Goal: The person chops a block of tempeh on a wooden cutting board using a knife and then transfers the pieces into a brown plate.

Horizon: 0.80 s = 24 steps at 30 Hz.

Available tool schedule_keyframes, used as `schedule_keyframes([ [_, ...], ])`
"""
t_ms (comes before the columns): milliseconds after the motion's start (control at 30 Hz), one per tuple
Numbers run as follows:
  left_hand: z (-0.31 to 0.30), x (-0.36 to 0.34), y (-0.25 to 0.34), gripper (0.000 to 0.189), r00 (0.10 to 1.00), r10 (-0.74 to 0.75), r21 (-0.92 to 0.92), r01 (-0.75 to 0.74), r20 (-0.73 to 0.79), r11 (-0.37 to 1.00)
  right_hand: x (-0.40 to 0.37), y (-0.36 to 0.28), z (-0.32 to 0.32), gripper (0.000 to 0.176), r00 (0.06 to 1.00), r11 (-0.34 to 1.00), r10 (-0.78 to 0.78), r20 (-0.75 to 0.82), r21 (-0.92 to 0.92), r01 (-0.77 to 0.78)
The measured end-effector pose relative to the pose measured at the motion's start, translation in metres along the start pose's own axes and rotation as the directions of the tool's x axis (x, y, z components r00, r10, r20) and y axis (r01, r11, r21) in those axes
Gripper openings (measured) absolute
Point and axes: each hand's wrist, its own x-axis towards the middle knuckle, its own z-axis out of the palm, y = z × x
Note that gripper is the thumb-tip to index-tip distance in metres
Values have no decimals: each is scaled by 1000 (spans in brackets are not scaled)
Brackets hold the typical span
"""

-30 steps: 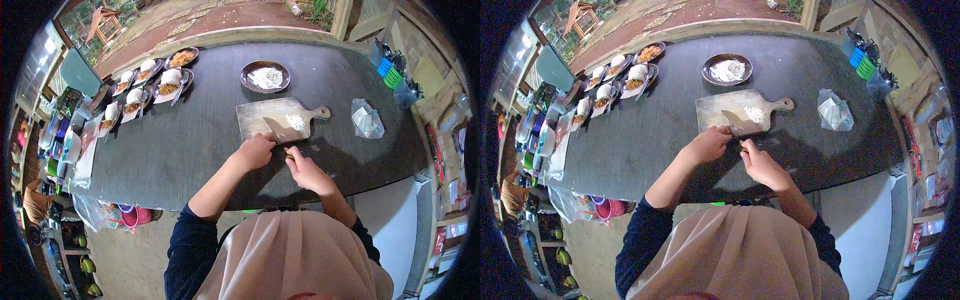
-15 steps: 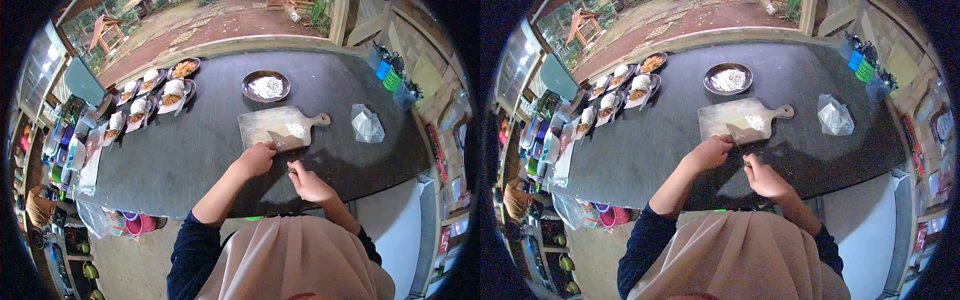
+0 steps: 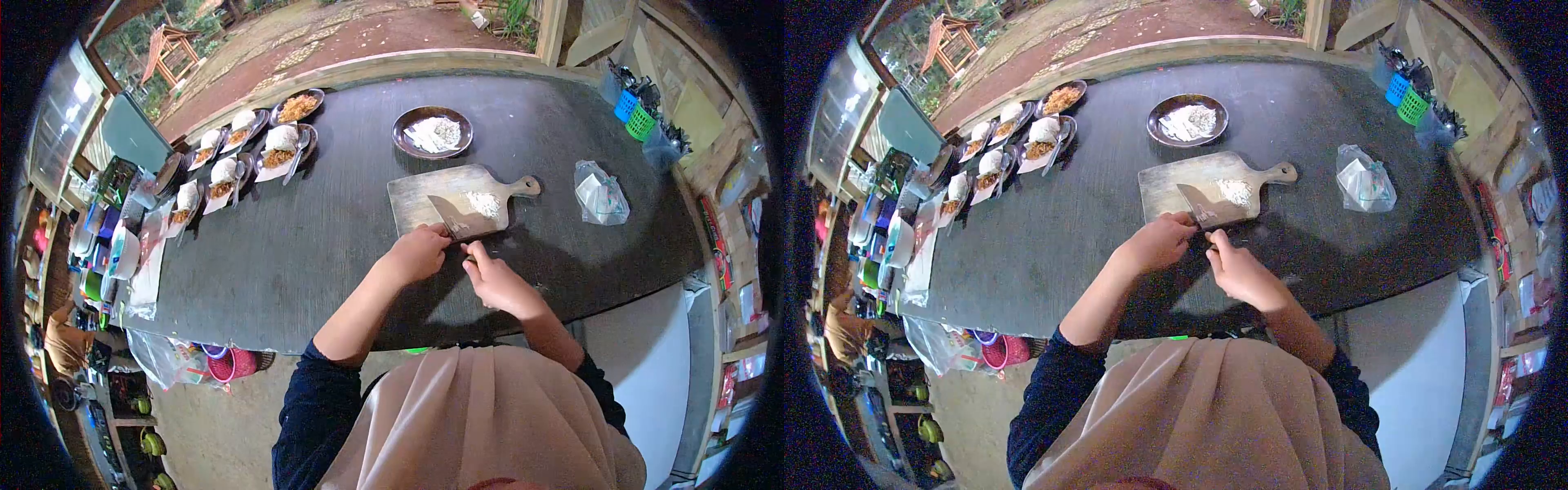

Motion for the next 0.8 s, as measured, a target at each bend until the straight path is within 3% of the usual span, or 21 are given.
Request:
schedule_keyframes([
  [100, 4, 1, -8, 30, 999, 15, 12, -14, -36, 1000, -13, -1, -5, 29, 999, 999, -49, 11, -5, 49],
  [133, 4, 2, -9, 31, 1000, 13, 5, -13, -18, 1000, -5, 32, 13, 29, 958, 962, -265, -114, -98, 255],
  [233, 4, 1, -8, 29, 1000, 11, 30, -11, -9, 999, 7, 36, 28, 29, 922, 941, -333, -196, -126, 313],
  [367, 7, 2, -10, 27, 1000, 18, 85, -16, -20, 996, 2, 16, -1, 29, 980, 981, -186, -68, -68, 181],
  [400, 5, 4, -10, 27, 999, 19, 88, -17, -26, 996, -15, -17, -17, 28, 996, 998, 55, 67, 4, -56],
  [433, 5, 3, -10, 30, 1000, 10, 37, -9, -12, 999, -13, -12, -15, 28, 996, 999, 54, 69, -1, -54],
  [500, 5, 1, -9, 33, 1000, -4, -20, 4, 4, 1000, -6, 25, 6, 29, 995, 995, -98, -20, -18, 97],
  [533, 4, 1, -9, 33, 1000, 0, -34, 0, 5, 999, 19, 70, 34, 31, 802, 854, -519, -296, -188, 484],
  [567, 4, 1, -9, 33, 1000, 5, -46, -5, 4, 999, 17, 64, 29, 31, 803, 855, -518, -293, -187, 484],
  [633, 7, 0, -9, 31, 1000, 0, -6, 0, -18, 1000, 8, 31, 5, 32, 969, 975, -222, -109, -4, 223],
  [667, 7, 1, -9, 28, 999, -1, 36, 2, -39, 999, 2, 20, -4, 33, 998, 995, -69, 2, 66, 69],
  [767, 7, 0, -11, 29, 1000, 3, 41, -1, -28, 999, -12, 7, -16, 33, 997, 996, 36, 72, 73, -41],
  [800, 7, 0, -11, 29, 1000, 1, 38, 1, -31, 999, -11, 14, -7, 32, 999, 997, 0, 37, 76, -3],
])
